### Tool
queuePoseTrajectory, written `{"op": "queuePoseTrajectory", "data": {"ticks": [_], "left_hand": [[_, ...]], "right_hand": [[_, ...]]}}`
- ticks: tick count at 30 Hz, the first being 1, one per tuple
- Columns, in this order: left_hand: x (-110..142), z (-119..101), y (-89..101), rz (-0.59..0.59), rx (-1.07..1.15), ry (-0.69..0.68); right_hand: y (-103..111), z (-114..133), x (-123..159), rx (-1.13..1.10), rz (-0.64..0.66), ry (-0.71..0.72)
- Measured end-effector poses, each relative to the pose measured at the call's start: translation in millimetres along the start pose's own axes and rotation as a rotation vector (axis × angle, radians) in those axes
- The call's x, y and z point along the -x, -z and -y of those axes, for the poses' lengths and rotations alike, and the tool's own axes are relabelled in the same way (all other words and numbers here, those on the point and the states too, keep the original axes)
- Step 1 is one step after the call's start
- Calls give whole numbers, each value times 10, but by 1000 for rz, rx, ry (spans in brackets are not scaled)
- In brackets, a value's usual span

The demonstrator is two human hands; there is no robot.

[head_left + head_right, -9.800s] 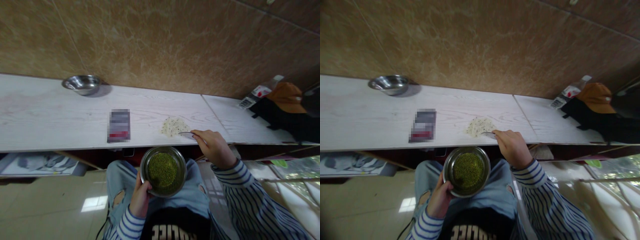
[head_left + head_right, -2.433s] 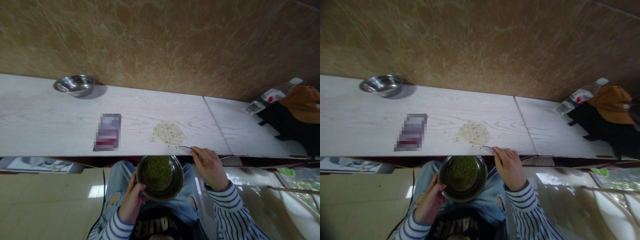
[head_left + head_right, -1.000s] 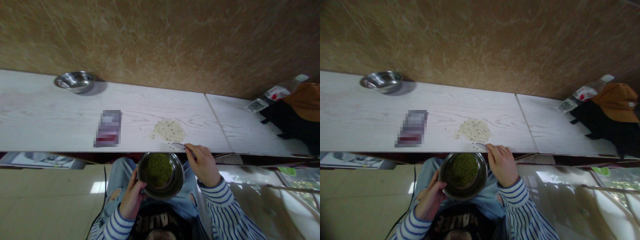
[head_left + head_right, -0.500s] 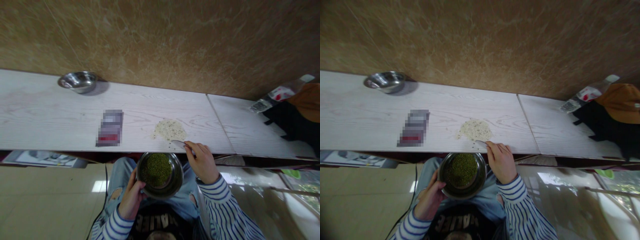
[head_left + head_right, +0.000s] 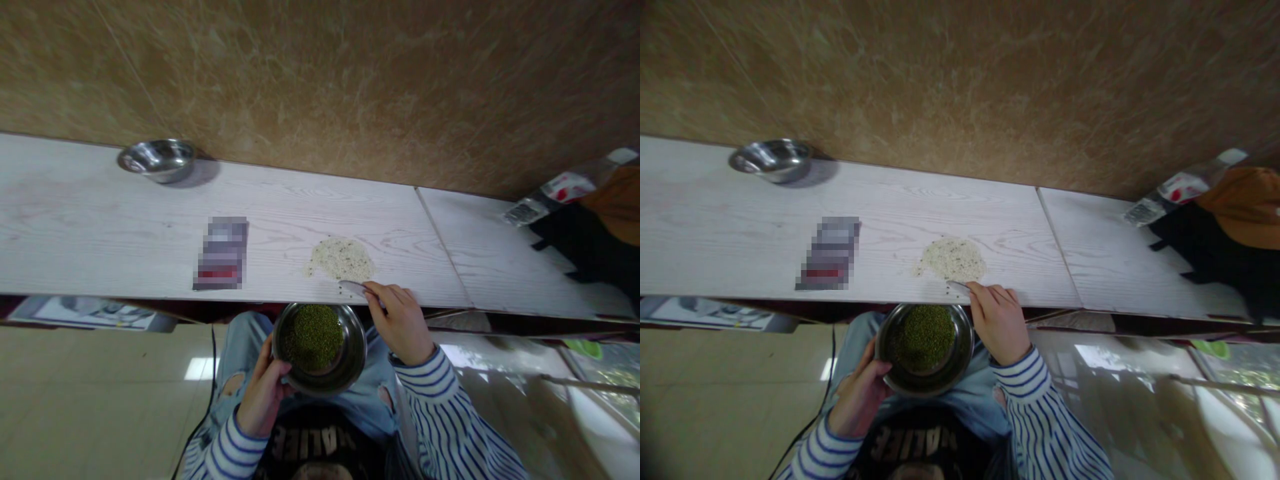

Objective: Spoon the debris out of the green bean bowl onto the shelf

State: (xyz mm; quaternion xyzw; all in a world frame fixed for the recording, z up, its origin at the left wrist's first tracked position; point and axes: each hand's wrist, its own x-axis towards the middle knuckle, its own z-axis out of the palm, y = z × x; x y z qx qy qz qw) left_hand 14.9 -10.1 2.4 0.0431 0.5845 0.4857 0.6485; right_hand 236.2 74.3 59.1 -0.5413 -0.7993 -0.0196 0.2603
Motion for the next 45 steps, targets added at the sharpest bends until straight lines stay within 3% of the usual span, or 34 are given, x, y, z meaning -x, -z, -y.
{"op": "queuePoseTrajectory", "data": {"ticks": [22,33,45], "left_hand": [[-6,-5,28,14,5,-14],[28,-24,17,27,-13,-19],[8,0,28,5,2,-5]], "right_hand": [[-26,-97,-53,63,-39,-71],[-51,-24,-103,23,-8,5],[58,-47,-37,3,30,8]]}}
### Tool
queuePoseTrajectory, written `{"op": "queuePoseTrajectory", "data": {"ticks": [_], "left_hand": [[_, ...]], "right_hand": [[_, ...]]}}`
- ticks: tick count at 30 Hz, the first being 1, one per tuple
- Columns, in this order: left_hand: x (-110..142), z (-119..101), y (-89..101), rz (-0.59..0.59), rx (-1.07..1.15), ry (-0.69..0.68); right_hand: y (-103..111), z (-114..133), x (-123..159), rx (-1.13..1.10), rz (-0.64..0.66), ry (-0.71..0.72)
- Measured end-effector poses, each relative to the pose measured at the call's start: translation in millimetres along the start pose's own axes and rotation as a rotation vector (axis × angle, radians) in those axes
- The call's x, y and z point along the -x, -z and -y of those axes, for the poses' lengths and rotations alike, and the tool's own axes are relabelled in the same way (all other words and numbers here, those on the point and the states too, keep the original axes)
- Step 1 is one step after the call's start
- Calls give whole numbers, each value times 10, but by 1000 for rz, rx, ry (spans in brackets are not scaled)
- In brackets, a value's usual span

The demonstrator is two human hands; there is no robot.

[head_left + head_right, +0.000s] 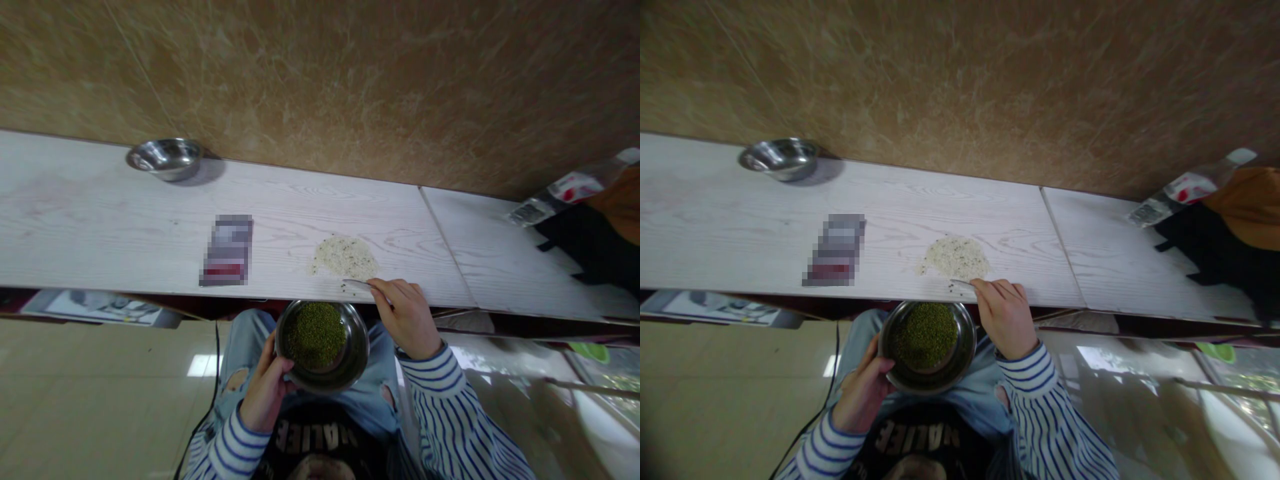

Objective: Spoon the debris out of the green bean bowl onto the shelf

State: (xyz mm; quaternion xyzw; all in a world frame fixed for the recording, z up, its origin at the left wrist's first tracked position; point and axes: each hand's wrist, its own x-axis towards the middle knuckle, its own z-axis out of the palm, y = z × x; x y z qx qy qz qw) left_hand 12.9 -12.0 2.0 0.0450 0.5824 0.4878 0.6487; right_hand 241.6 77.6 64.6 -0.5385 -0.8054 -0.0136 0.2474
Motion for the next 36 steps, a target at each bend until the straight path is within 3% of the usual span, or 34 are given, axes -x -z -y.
{"op": "queuePoseTrajectory", "data": {"ticks": [6,11,16,30,36], "left_hand": [[11,-16,8,39,-9,-4],[22,-13,-12,31,-8,-2],[18,-7,-6,23,-19,-4],[-8,8,21,24,-15,-9],[-21,12,48,27,10,-8]], "right_hand": [[20,6,115,-33,-42,-33],[30,-36,166,-15,-4,-47],[9,-49,130,2,-44,-69],[-1,41,38,-39,30,26],[-8,29,-35,-13,-7,14]]}}
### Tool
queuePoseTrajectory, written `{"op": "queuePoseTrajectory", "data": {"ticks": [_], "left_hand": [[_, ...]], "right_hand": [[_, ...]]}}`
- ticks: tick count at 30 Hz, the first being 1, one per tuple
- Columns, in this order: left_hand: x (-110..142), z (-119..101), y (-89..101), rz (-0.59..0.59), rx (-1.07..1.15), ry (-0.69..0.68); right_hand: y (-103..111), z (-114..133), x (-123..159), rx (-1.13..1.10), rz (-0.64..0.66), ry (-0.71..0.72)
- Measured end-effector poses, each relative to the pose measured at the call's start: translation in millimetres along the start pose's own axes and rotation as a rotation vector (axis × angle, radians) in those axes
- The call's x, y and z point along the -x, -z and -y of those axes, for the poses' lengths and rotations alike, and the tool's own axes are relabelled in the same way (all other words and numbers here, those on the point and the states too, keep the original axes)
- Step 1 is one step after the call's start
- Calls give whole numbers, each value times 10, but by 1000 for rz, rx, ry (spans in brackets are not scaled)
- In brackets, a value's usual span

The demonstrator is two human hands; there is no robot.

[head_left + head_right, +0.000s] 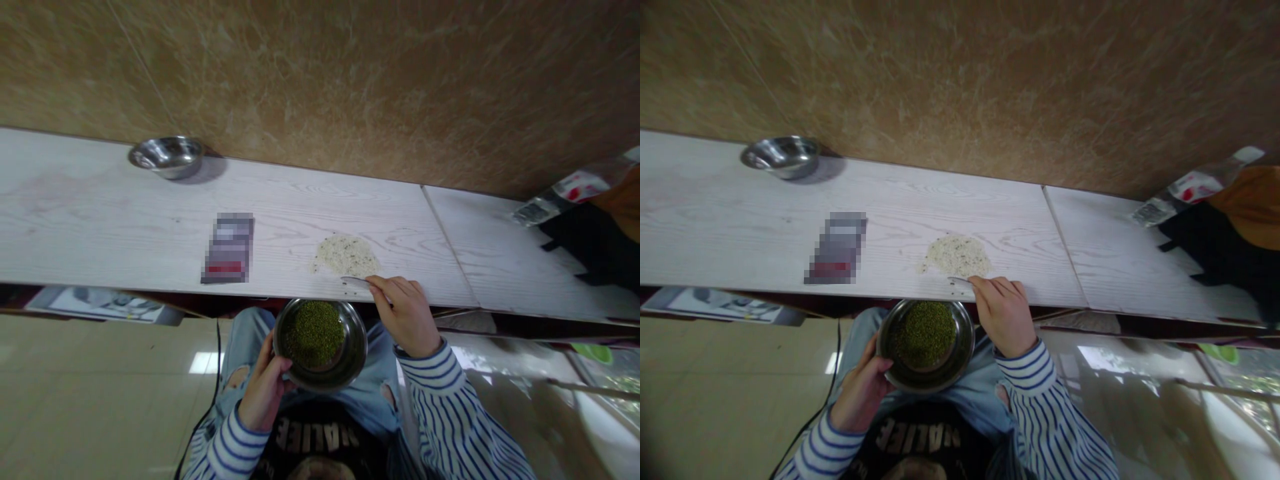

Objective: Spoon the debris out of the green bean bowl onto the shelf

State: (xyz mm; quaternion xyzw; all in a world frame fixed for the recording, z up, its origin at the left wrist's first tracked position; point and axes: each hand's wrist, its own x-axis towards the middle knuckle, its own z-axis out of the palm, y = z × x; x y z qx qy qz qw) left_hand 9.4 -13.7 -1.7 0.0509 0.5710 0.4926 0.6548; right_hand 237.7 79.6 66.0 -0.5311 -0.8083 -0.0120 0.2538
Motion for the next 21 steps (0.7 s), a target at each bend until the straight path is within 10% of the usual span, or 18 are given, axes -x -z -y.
{"op": "queuePoseTrajectory", "data": {"ticks": [21], "left_hand": [[44,-30,-73,13,-49,-1]], "right_hand": [[-10,-27,94,-44,25,-2]]}}
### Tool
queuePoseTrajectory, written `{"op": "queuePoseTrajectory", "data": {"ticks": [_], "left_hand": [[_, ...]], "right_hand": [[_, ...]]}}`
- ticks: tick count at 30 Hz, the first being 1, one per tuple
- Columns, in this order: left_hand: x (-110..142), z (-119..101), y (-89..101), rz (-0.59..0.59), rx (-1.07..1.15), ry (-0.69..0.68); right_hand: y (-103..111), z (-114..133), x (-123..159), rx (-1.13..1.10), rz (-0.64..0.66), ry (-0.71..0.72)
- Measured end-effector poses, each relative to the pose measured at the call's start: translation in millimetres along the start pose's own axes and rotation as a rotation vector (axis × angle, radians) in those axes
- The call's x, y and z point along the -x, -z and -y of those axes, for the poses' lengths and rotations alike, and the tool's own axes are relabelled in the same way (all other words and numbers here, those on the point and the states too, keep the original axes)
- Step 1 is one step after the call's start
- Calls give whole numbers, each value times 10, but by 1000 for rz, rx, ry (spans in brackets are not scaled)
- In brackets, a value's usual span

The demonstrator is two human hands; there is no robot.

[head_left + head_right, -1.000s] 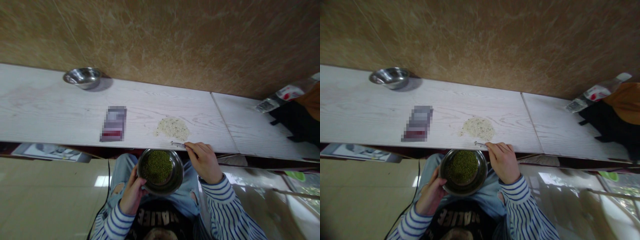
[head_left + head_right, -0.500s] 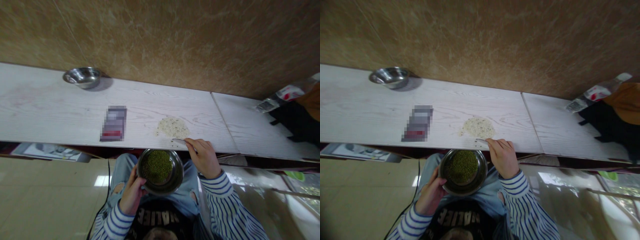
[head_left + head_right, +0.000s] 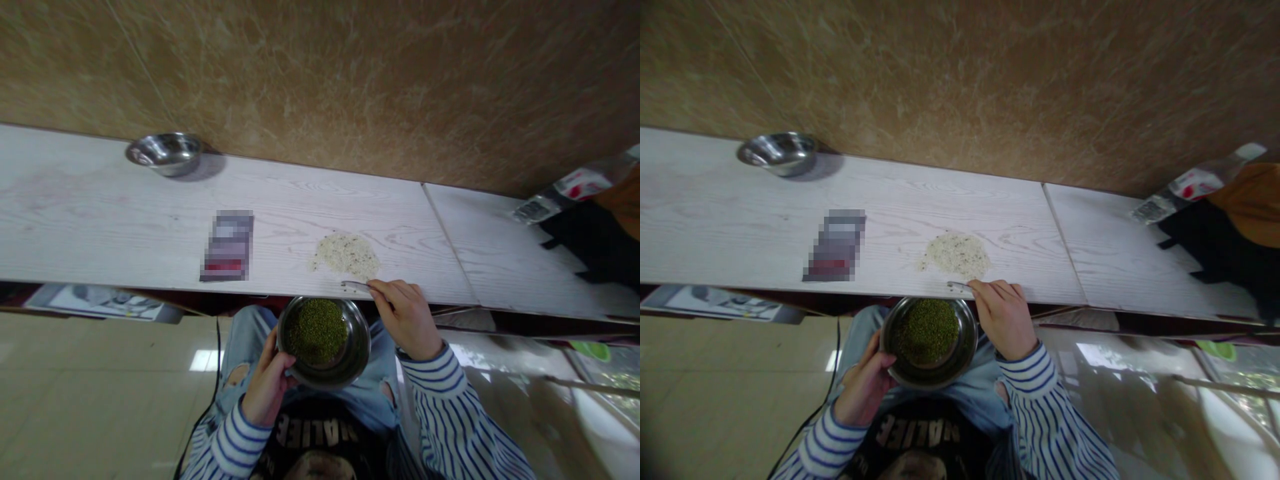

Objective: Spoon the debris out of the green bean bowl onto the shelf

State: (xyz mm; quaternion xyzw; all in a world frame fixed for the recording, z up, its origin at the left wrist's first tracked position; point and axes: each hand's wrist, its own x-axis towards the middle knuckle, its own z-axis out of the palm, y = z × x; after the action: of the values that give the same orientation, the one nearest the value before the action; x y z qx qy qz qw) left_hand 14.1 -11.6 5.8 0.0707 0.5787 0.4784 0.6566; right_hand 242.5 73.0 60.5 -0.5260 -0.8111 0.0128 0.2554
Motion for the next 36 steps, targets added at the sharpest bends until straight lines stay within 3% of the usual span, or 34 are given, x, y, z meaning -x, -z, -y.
{"op": "queuePoseTrajectory", "data": {"ticks": [4,14,23,29,36], "left_hand": [[-28,1,-18,8,-9,5],[-83,-19,-186,173,41,26],[-45,-6,-136,80,107,1],[-36,-41,-28,-3,107,-19],[-100,8,105,21,132,20]], "right_hand": [[-14,58,-21,-7,8,9],[-11,277,61,9,39,23],[-30,294,129,11,-42,-17],[-121,362,47,8,-28,-2],[-247,446,-143,7,-74,-75]]}}
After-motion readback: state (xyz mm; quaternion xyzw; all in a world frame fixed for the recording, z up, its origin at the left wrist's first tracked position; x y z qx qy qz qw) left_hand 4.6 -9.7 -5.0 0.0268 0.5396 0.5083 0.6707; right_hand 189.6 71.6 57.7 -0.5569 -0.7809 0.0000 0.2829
